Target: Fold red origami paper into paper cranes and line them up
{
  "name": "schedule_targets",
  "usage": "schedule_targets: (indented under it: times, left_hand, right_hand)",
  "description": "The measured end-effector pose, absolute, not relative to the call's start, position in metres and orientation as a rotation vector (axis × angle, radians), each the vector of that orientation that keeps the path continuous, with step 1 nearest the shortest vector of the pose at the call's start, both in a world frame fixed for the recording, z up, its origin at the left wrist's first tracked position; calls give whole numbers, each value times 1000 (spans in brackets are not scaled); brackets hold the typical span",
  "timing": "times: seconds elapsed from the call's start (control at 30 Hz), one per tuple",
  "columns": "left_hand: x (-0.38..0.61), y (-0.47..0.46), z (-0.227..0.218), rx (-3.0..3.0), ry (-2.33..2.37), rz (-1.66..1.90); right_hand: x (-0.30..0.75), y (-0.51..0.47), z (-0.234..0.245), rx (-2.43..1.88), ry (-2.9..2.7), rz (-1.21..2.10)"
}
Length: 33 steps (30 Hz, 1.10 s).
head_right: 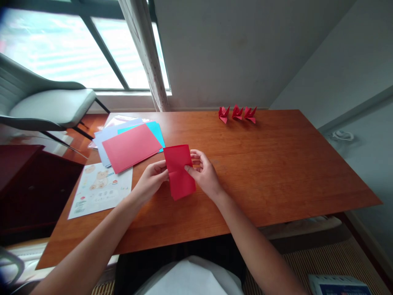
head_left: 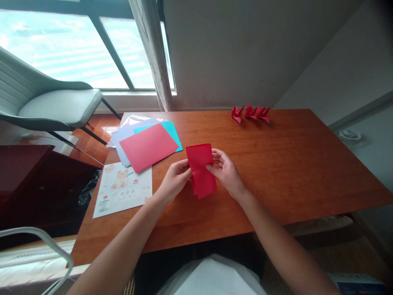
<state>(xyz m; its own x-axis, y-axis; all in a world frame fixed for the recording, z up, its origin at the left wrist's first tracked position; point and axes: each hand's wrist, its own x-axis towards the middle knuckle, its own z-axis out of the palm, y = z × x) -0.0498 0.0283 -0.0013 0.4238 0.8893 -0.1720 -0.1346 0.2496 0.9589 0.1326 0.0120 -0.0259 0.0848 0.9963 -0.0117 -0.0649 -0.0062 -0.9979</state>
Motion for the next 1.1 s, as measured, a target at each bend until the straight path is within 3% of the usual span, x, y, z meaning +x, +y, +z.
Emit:
schedule_targets:
  times: [0.6,0.8,1.1]
  left_hand:
    - [-55,31,5,1142,969,838]
    - [-65,37,13,1113,1019,883]
    - [-72,42,0,1603,1147,892]
  right_hand:
    - [135,2,-24,-1233,-1169,1330]
    - [145,-2,-15,-1316,-1481,1335]
    - [146,-1,-5,-1381,-1788,1082]
